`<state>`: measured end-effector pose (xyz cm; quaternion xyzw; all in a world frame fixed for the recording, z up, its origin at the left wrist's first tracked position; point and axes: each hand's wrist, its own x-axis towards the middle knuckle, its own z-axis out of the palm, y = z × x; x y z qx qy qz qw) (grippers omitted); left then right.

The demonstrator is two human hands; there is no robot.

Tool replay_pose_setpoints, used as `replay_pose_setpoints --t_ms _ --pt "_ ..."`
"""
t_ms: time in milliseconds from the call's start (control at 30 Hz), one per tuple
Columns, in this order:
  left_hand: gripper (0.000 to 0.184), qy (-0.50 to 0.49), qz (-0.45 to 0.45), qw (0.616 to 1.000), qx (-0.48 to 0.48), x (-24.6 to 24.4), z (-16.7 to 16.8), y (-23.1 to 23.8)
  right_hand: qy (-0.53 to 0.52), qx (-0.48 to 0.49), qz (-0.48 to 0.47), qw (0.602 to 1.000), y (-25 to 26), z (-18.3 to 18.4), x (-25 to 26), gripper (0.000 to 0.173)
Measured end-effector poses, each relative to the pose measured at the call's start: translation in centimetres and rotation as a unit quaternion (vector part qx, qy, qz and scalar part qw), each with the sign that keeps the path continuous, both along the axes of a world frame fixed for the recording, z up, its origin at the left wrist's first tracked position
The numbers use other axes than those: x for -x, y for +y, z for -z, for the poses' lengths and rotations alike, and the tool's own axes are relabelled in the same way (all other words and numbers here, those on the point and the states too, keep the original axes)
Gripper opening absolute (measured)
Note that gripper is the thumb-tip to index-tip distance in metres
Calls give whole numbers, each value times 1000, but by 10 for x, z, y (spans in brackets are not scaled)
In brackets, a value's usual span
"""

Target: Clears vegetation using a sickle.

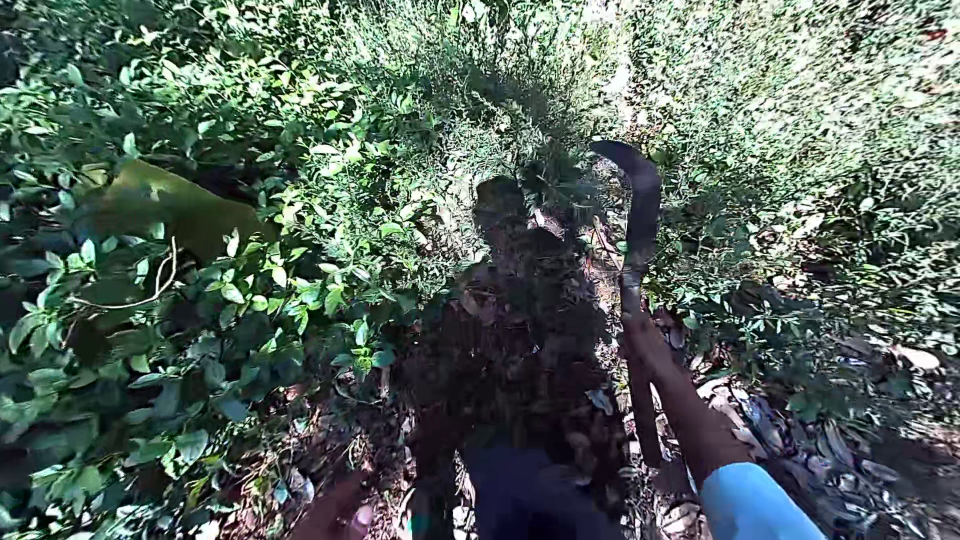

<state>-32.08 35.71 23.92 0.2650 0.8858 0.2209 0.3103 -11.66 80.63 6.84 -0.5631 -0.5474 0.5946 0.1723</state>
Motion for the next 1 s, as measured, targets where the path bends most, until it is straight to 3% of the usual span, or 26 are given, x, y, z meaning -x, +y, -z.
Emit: replay_pose_setpoints --t_ms 67,200,300,433,533,600,700,767,833,900,1000 --pt "50 26 56 998 -22 6 6 26 1 -30 44 999 -7 3 -9 48" --pt "44 -43 101 988 -106 4 15 51 -62 -25 57 996 7 22 -10 54" --pt "44 -43 92 993 -53 12 38 46 -131 43 -70 988 -1 25 -7 49" --pt "46 -38 105 993 22 16 46 42 -165 128 -326 922 -65 8 -19 49" --pt "43 -66 125 989 31 11 40 50 -129 146 -384 902 -100 -6 -27 48" --pt "42 -69 130 989 30 9 39 48 -103 166 -346 918 -101 -12 -32 46" --pt "40 -69 129 988 56 7 35 37 -64 155 -182 969 -76 -12 -41 43" --pt "39 -55 132 988 59 5 33 26 -32 117 -49 991 -46 1 -39 36" --pt "40 -33 136 989 44 3 35 16 -12 93 23 995 -20 27 -29 32" --pt "42 -24 138 990 33 -1 37 9 -72 110 -49 990 -29 69 -33 32" --pt "44 -45 127 990 42 2 41 3 -156 192 -304 920 -95 114 -69 44"
